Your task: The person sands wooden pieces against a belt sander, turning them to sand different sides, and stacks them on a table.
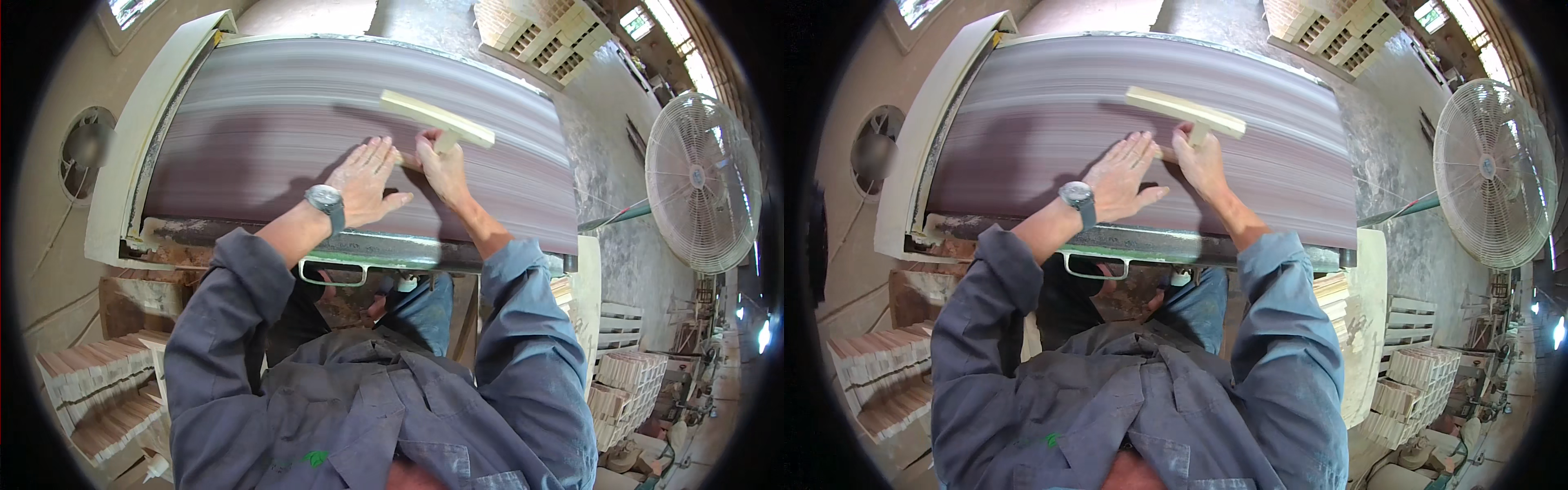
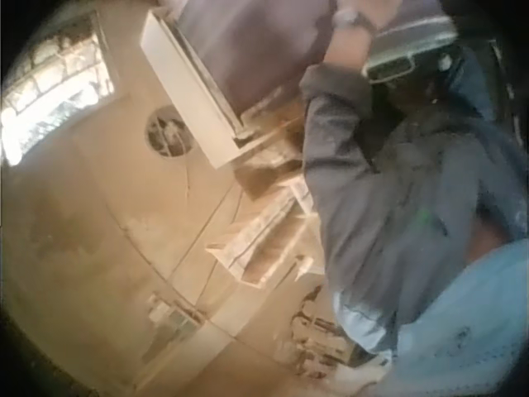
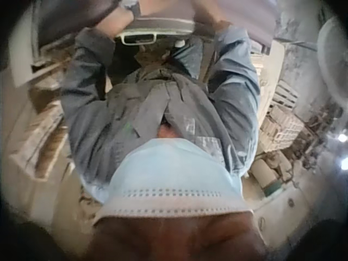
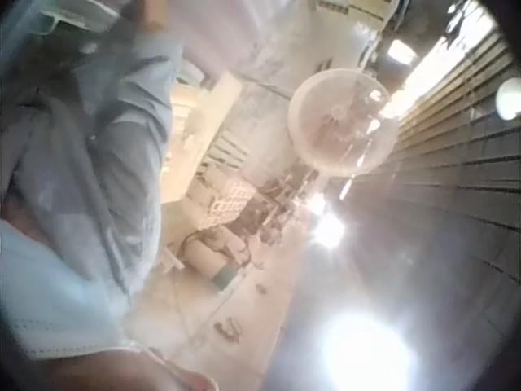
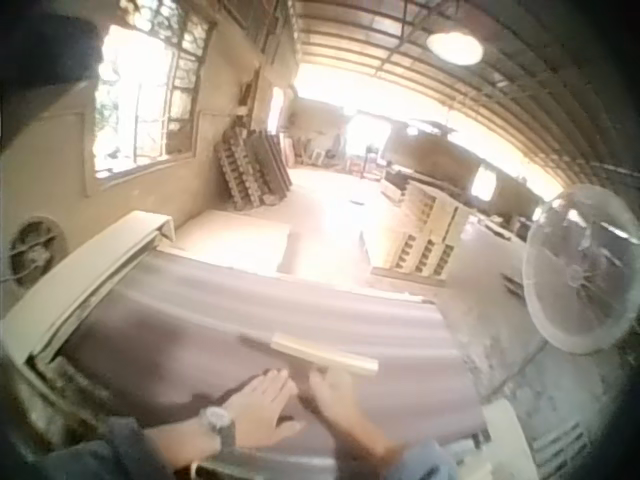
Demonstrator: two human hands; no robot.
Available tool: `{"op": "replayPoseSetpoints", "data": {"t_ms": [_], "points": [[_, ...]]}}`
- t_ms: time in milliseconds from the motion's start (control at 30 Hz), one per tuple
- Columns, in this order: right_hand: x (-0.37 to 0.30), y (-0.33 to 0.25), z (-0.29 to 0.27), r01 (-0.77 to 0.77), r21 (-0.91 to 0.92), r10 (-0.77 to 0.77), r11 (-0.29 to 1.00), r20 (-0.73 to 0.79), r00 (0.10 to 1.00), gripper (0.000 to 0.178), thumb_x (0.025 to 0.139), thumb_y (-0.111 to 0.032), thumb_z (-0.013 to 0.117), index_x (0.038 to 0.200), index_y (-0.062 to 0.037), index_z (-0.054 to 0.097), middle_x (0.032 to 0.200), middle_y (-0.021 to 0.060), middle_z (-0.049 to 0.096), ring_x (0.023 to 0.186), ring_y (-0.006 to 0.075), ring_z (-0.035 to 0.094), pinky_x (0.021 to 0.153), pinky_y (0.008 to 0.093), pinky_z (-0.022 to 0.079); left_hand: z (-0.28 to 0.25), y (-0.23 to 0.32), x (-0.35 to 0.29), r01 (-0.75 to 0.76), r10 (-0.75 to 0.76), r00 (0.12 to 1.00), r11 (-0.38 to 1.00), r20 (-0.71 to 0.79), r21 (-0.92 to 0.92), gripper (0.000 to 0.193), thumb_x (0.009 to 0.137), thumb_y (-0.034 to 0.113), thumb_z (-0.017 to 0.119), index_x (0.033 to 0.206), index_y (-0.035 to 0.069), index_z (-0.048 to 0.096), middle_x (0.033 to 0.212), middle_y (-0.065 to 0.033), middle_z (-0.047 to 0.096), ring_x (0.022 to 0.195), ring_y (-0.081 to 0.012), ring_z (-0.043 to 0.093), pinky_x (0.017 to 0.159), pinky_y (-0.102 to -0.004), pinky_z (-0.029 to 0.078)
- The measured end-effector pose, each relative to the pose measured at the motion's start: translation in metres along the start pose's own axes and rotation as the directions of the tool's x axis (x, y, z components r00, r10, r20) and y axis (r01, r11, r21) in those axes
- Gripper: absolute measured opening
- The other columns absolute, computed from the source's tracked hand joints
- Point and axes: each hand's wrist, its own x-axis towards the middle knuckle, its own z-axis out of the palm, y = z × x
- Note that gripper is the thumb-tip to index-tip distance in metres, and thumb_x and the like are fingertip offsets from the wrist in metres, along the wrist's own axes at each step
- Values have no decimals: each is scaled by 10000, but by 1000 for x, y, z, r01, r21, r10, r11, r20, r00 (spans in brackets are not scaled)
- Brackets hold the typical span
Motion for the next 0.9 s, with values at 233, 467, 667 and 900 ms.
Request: {"op": "replayPoseSetpoints", "data": {"t_ms": [233, 467, 667, 900], "points": [[-68, -23, -52, -113, -67, 106, 991, -101, 989, 224, 912, -158, 590, 944, 60, 628, 734, 35, 612, 615, 83, 531, 571, 262, 432, 3, 59, -17, -125, 102, 990, 950, -96, -287, 823, 931, 485, 532, 1461, -88, 272, 1526, -275, 279, 1460, -349, 216, 1196, -420, 190], [-87, -99, 5, -86, 529, 100, 844, 2, 995, 231, 932, -195, 635, 1023, 10, 577, 756, 54, 614, 670, 103, 576, 640, 249, 488, -60, 63, -38, 107, -453, 876, -148, 164, -983, 386, 957, 326, 614, 1183, 16, 576, 1096, -38, 613, 1069, -99, 536, 1014, -307, 402], [-93, -131, 66, -201, 595, 46, 778, 265, 963, 653, 879, -249, 740, 1359, 42, 404, 1190, 142, 618, 1101, 197, 589, 971, 345, 462, -101, 12, -46, -236, -812, 580, -238, 59, -942, 333, 933, 325, 633, 867, -1, 639, 814, -93, 676, 738, -170, 657, 645, -301, 530], [-89, -128, 38, 106, 216, -128, 971, 89, 988, 774, 872, -268, 737, 1436, 40, 305, 1301, 172, 526, 1194, 199, 520, 1001, 337, 439, -126, -55, -75, -154, -912, 382, 97, -150, -983, 324, 891, 307, 707, 808, 14, 597, 650, -33, 553, 592, -155, 652, 545, -270, 504]]}}
